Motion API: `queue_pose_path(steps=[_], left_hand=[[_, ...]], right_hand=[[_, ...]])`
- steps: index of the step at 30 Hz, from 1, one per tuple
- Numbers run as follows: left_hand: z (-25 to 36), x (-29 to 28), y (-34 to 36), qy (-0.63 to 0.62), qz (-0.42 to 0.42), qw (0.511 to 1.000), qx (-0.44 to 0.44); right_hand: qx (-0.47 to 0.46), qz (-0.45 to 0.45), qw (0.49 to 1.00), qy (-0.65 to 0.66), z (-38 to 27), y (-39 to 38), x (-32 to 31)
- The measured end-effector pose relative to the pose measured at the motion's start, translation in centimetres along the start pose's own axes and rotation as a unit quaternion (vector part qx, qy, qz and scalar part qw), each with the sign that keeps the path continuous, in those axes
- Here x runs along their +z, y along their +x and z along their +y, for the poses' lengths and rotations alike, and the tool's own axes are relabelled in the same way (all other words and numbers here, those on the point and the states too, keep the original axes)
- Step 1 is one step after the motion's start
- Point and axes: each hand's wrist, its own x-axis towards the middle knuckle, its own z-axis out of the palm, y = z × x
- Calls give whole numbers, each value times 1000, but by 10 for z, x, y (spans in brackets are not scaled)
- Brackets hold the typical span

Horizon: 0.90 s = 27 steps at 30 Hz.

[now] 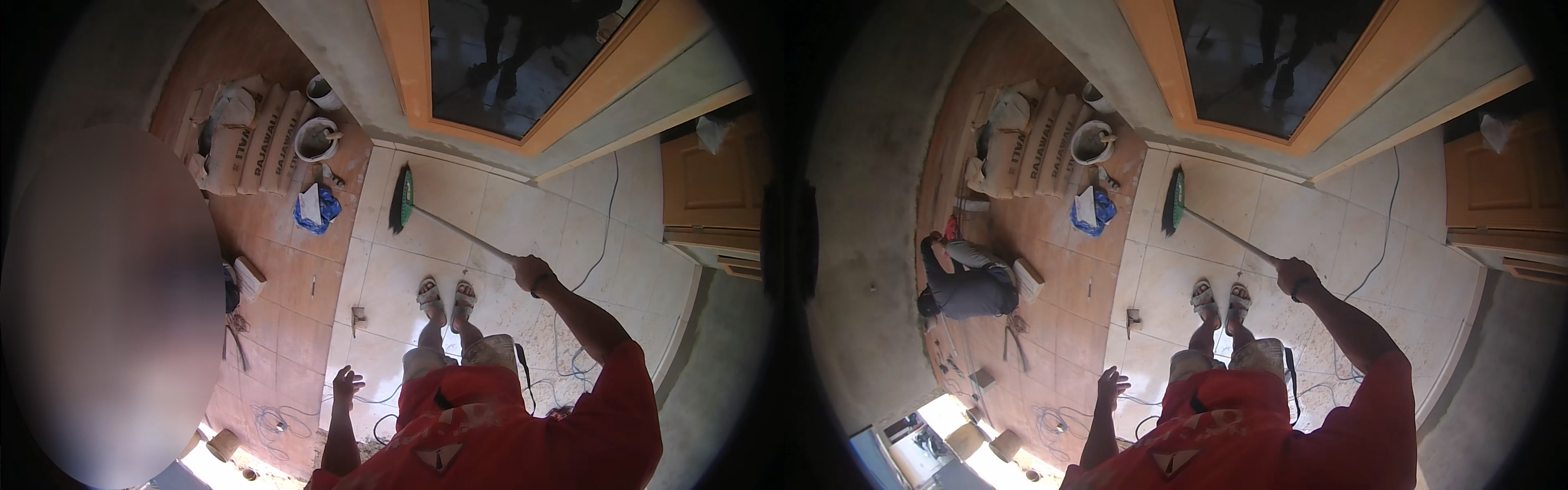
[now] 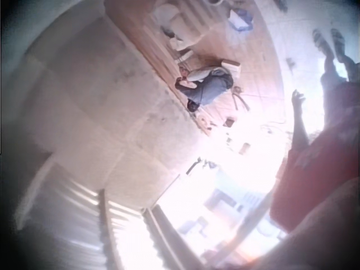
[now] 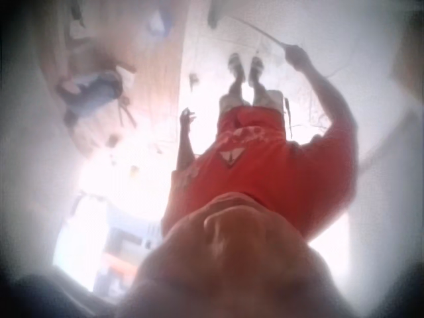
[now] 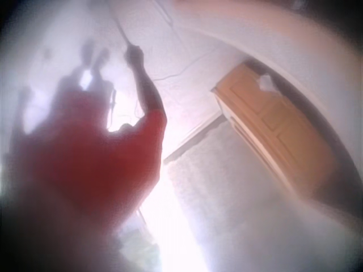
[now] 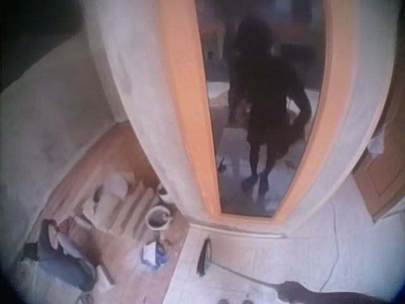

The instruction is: The person applies grout to tile joints using a grout float and a putty knife, then wipes excess grout with a blue cloth. The person later sweeps the tiled floor with a broom.

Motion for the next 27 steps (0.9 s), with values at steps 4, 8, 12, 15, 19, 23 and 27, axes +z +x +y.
queue_pose_path(steps=[4,8,12,15,19,23,27], left_hand=[[32,-3,4,3,-6,999,51],[12,-35,-1,-2,27,1000,11],[-30,-55,7,4,22,999,-35],[-25,-39,18,18,4,998,-61],[-21,-32,33,-3,-22,999,-31],[26,-16,33,-3,-32,999,15],[46,-16,45,27,-33,998,46]], right_hand=[[-3,25,1000,-11,-47,134,16],[63,21,998,-2,-34,135,33],[138,-7,990,5,60,66,64],[180,-24,983,-6,115,-12,94],[207,-41,978,7,122,-97,70],[148,-30,988,20,97,-151,22],[67,16,998,9,59,-82,9]])
